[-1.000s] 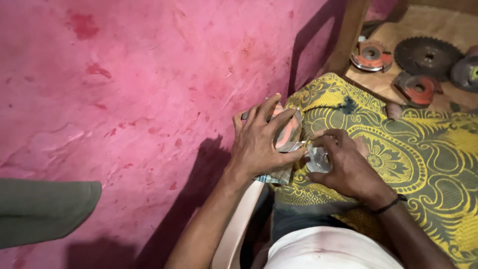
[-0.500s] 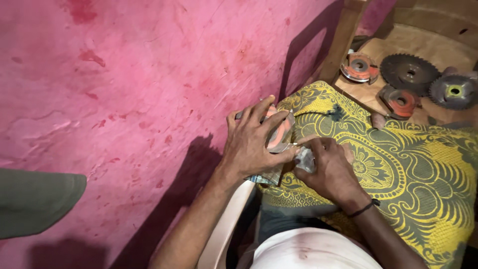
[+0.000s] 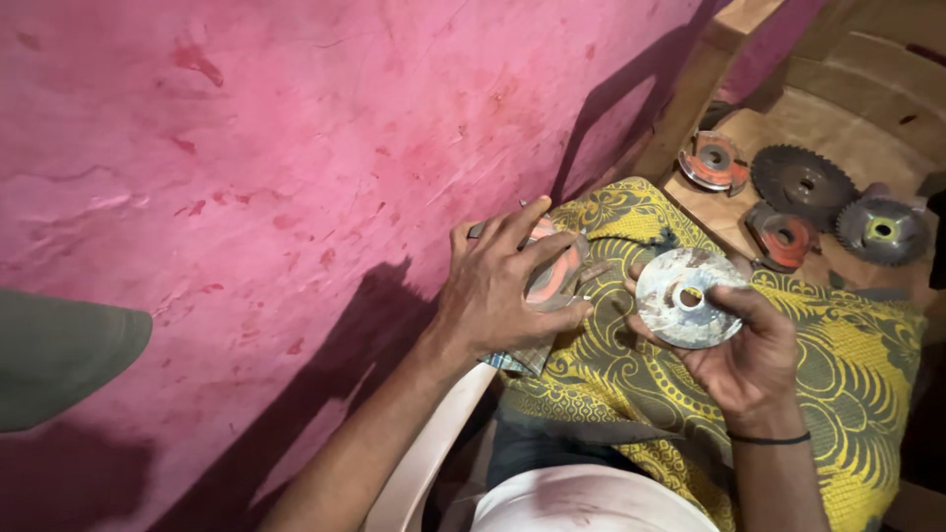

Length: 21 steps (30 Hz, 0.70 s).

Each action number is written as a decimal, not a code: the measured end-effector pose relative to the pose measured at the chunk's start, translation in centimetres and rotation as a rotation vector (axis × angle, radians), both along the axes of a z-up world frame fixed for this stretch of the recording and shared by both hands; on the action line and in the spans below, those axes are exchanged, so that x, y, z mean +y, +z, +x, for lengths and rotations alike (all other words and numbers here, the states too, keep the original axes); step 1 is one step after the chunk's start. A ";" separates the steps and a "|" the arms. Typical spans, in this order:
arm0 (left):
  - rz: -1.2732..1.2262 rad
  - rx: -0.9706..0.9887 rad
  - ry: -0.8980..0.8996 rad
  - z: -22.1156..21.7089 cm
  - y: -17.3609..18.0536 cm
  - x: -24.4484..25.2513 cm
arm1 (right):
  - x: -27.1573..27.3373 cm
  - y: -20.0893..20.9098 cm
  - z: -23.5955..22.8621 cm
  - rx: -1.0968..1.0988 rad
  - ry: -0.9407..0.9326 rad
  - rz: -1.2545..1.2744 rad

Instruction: The person places a circular metal blade onto a shaft, fits a washer and a nut over it, and then tightens the assembly using a small metal tool.

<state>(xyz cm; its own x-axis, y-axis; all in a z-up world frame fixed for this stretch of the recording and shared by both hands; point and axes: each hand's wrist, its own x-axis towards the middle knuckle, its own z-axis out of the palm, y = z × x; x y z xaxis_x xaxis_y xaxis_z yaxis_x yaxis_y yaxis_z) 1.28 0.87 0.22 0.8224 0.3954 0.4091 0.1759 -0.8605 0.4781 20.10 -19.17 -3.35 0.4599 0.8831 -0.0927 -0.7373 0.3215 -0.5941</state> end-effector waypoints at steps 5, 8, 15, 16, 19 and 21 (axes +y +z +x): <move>0.033 0.011 -0.005 -0.3 -0.1 0.2 | 0.7 0.0 -1.2 -0.157 -0.093 -0.123; 0.022 0.000 -0.012 -0.4 -0.2 0.3 | 0.9 -1.0 -1.1 -0.189 -0.159 -0.143; 0.015 0.031 -0.013 -0.4 -0.4 0.5 | 0.9 -4.1 0.4 -0.151 -0.326 -0.240; 0.014 0.029 -0.015 -0.3 -0.4 0.5 | 0.8 -4.1 0.4 -0.217 -0.343 -0.246; 0.014 0.019 -0.024 -0.4 -0.4 0.5 | 0.5 -3.7 -0.2 -0.370 -0.377 -0.237; 0.017 0.002 -0.024 -0.4 -0.4 0.4 | 0.6 -3.0 -0.7 -0.421 -0.372 -0.195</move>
<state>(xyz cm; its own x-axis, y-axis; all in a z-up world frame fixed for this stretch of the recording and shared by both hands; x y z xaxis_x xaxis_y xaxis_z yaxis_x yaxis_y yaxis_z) 0.88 1.28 -0.21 0.8323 0.3685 0.4141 0.1556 -0.8723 0.4635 19.44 -18.59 -6.35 0.7673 0.6410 0.0203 -0.2844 0.3685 -0.8850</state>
